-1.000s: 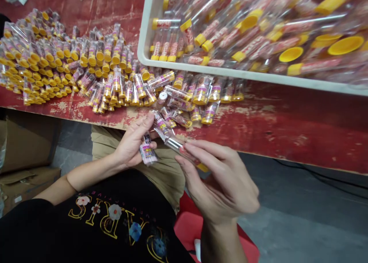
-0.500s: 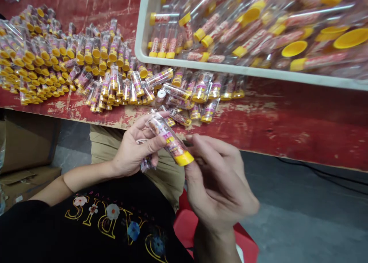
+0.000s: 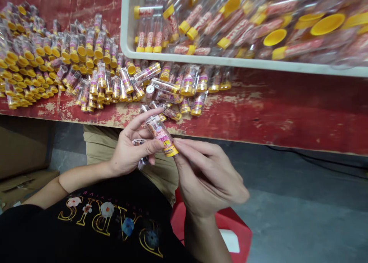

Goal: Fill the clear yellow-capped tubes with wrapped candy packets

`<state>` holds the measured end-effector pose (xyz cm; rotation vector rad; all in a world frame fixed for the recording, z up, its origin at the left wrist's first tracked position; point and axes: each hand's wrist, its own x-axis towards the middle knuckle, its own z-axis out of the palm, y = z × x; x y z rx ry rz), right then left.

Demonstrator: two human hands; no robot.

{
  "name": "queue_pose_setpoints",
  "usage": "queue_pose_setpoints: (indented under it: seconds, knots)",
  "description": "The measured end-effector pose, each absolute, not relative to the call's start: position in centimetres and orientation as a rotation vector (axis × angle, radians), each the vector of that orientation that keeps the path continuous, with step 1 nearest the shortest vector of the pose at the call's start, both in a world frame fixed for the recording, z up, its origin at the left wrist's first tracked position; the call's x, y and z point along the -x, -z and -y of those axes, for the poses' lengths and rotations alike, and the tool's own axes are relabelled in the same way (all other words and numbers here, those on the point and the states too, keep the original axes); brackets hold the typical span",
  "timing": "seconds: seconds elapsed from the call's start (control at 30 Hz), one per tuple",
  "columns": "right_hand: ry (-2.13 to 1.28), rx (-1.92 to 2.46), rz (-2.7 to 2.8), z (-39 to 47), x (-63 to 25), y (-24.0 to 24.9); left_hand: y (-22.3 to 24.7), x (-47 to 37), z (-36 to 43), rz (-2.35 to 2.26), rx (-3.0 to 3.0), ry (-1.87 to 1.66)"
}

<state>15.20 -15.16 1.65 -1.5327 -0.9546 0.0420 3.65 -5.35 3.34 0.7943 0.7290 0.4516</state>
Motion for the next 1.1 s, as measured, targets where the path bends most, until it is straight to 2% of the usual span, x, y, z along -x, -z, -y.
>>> queue_pose_setpoints:
  seconds: [0.27, 0.43, 0.57, 0.67, 0.77, 0.9, 1.0, 1.1]
  knots:
    - [-0.052, 1.551, 0.818, 15.1, -15.4, -0.2, -1.9, -5.2, 5.4, -0.717, -0.785, -0.469]
    - [-0.188, 1.559, 0.569, 15.0, -17.5, 2.2, -1.2, -6.1, 4.8, -0.745, -0.729, -0.401]
    - [0.080, 1.723, 0.392, 14.5, -21.4, 6.4, -1.2, -4.4, 4.3, -0.782, -0.592, -0.117]
    - [0.039, 1.844, 0.630, 14.4, -23.8, 7.9, -0.5, -1.5, 4.8, -0.801, -0.469, 0.003]
    - [-0.038, 1.871, 0.954, 13.5, -26.6, 6.4, 1.0, 1.7, 6.2, -0.705, -0.399, 0.049]
    - [0.328, 1.987, 1.072, 8.0, -33.6, 3.1, 2.4, 3.9, 7.4, -0.640, -0.341, 0.044]
    - [0.148, 2.211, 1.377, 2.6, -39.0, 1.8, 1.7, 3.0, 6.4, -0.677, -0.381, -0.111]
    - [-0.005, 2.202, 1.595, 0.3, -40.6, 1.2, -0.1, 1.0, 4.4, -0.726, -0.460, -0.286]
